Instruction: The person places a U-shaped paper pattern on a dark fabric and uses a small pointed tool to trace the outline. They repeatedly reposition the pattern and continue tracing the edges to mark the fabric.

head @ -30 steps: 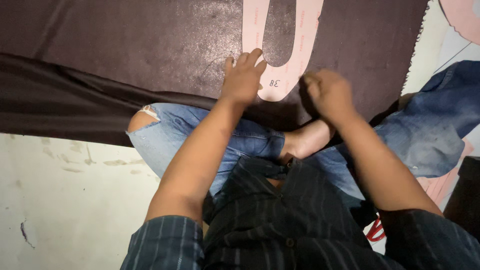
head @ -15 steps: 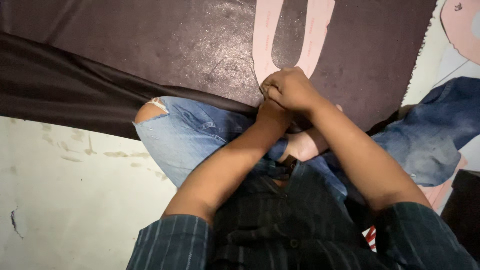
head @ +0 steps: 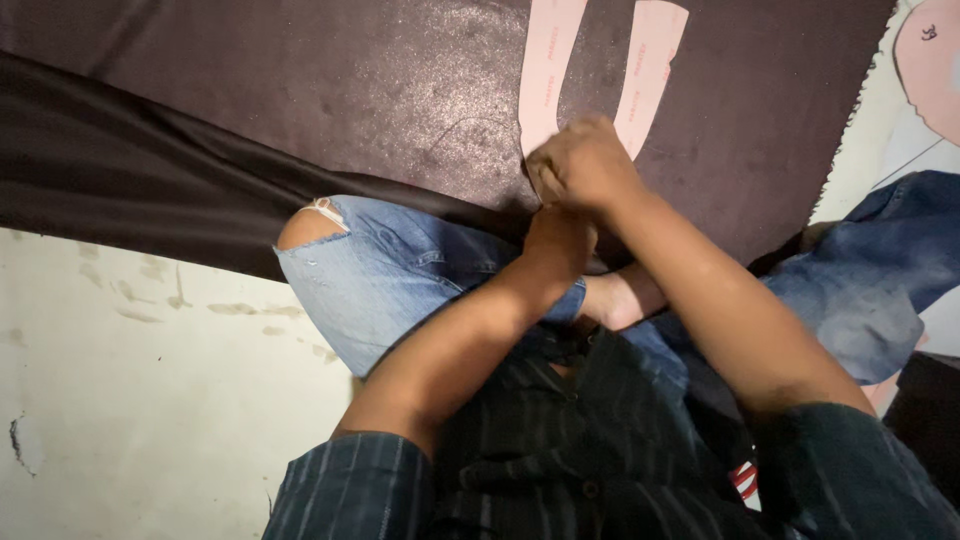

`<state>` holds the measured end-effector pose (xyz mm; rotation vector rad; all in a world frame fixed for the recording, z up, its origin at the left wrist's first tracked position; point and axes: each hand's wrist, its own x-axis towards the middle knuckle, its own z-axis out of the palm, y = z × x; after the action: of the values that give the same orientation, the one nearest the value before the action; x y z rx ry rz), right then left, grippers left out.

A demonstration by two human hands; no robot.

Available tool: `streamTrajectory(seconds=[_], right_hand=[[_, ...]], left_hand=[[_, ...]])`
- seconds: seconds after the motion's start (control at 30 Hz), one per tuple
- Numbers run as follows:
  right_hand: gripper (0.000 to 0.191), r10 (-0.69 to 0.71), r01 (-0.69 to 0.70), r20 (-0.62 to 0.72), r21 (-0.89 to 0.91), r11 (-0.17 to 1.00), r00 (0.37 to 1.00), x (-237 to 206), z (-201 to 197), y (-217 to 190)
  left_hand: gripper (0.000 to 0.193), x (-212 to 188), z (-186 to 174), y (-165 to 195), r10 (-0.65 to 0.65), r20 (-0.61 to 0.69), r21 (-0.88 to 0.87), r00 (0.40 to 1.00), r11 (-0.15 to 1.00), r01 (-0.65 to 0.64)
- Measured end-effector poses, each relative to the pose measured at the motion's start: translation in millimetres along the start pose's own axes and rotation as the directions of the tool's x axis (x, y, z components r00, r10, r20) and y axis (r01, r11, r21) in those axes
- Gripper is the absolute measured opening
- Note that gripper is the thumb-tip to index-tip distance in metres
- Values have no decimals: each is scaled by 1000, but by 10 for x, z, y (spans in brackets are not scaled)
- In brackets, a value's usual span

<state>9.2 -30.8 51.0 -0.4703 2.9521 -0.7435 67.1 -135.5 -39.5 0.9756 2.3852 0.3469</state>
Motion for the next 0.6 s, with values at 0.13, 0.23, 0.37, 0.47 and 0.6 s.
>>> streamTrajectory(seconds=[0.13, 0.23, 0.37, 0.47, 0.6], right_hand=[[10, 140, -142, 124, 12, 990, 982, -25, 1, -25], [14, 161, -161, 1, 48, 986, 987, 139, 16, 104], [17, 115, -108, -62, 111, 988, 991, 188, 42, 163], [15, 63, -57, -92, 60, 997, 994, 154, 65, 127], [15, 118, -100, -144, 122, 987, 983, 302, 50, 186]], left_hand=[[26, 39, 50, 15, -1, 105, -51, 995, 999, 6], [37, 39, 45, 33, -242, 29, -221, 970, 945, 242], [30, 1, 20, 56, -347, 16, -371, 938, 869, 328], [25, 2, 26, 67, -337, -31, -442, 941, 849, 289], [50, 7, 14, 66, -340, 1, -457, 940, 837, 303]])
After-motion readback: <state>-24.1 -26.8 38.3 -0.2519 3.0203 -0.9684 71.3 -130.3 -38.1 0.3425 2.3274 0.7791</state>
